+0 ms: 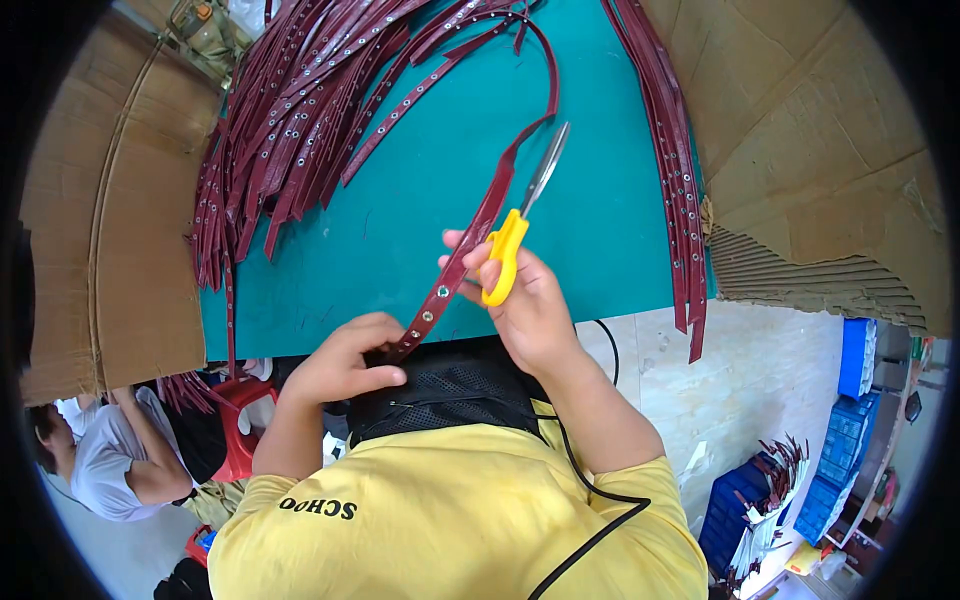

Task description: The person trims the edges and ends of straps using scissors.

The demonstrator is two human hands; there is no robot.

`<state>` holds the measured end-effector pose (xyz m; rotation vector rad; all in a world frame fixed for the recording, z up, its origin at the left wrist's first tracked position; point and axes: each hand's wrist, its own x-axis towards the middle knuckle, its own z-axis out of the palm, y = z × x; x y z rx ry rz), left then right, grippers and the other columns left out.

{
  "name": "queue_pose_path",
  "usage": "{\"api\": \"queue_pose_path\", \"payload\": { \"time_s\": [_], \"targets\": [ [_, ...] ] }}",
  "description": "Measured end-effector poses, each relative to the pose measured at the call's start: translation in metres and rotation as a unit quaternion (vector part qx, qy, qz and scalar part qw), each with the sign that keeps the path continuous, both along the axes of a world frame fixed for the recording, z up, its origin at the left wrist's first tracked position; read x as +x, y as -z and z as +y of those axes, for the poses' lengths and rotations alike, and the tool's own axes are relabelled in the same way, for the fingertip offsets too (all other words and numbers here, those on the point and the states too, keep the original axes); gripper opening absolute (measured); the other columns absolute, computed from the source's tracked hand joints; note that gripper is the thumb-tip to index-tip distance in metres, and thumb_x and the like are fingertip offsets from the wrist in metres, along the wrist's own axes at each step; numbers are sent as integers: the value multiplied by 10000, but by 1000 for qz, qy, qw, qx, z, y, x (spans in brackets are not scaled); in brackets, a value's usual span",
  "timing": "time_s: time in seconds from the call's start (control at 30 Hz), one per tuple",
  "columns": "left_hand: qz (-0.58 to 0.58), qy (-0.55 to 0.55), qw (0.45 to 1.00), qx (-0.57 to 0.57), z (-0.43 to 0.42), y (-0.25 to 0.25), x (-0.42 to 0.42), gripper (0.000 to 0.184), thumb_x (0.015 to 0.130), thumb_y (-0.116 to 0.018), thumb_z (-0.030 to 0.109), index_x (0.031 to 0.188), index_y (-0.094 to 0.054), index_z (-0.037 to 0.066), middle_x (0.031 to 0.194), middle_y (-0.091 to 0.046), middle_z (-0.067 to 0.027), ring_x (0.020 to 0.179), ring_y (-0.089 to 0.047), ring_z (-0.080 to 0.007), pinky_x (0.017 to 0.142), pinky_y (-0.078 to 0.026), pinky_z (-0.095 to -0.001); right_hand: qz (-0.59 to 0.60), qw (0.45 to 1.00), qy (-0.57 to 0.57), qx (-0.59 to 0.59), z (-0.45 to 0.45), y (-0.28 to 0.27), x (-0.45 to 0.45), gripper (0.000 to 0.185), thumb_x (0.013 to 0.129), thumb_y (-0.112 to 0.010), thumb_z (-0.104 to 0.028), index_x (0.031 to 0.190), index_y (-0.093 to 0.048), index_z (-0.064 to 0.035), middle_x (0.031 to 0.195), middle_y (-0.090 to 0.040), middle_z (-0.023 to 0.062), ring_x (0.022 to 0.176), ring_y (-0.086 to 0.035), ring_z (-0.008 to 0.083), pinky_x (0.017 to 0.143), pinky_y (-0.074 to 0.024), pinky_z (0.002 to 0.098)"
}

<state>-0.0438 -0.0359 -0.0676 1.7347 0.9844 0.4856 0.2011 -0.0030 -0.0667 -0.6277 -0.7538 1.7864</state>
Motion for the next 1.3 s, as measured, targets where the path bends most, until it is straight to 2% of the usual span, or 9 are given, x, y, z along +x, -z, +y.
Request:
{"api": "queue_pose_path", "payload": {
  "time_s": [0.17,0.3,0.5,0.6,0.7,0.8,0.9,1.03,1.3],
  "targets": [
    [-24,-21,999,41,15,-5,23,169,824,-661,145,906,-613,5,816,-581,-83,760,-550,-219,689,-439,-323,1,1000,-5,10,-8,2,-7,283,937,-561,-206,1139,-553,-8,1290,-501,165,1145,-533,263,980,-422,396],
    [-17,1,1000,18,11,-4,14,111,849,-629,111,842,-635,0,786,-604,-80,739,-563,-228,677,-439,-324,-39,999,11,-1,-3,1,-3,373,944,-551,-241,1223,-523,6,1272,-523,141,1136,-535,243,982,-408,389],
    [38,21,992,-117,-17,7,-43,165,818,-678,157,829,-638,-3,779,-587,-85,712,-566,-229,629,-439,-328,-8,999,50,13,14,3,9,447,958,-515,-303,1281,-490,7,1279,-522,133,1143,-528,238,996,-390,393],
    [127,48,985,-106,-20,4,-54,209,791,-701,187,880,-644,7,816,-601,-87,756,-577,-233,647,-451,-324,-15,999,32,32,12,3,4,476,958,-512,-325,1291,-479,13,1292,-515,136,1149,-523,240,1007,-380,394],
    [98,8,992,-79,-12,-12,-29,233,788,-699,189,936,-645,17,872,-599,-76,838,-568,-211,715,-449,-324,-46,998,-2,38,0,4,-9,475,958,-515,-321,1294,-483,13,1304,-513,130,1154,-514,212,1017,-366,377],
    [22,-72,996,51,-2,-8,4,228,798,-682,174,956,-629,18,910,-596,-79,880,-567,-221,749,-450,-329,-68,996,-45,29,-13,3,-20,466,954,-526,-317,1288,-497,6,1312,-514,121,1154,-507,180,1014,-361,353],
    [-56,-76,994,52,5,-4,20,167,817,-665,147,902,-629,8,914,-602,-87,875,-569,-221,776,-447,-332,-89,993,-55,56,-18,8,-25,443,954,-527,-303,1276,-513,1,1304,-522,113,1147,-511,172,1003,-366,344],
    [-124,25,987,-104,-6,4,7,130,830,-667,125,813,-647,-3,932,-614,-87,891,-578,-210,795,-445,-330,-76,995,12,59,-6,-2,-10,458,947,-534,-323,1260,-520,12,1275,-538,116,1142,-519,201,999,-376,362],
    [-22,73,985,-156,-25,0,-52,185,783,-720,183,869,-692,21,922,-637,-92,921,-583,-216,819,-442,-334,-72,993,58,77,11,-4,8,529,950,-485,-421,1287,-504,-13,1296,-515,122,1138,-525,233,971,-389,383]
  ]
}}
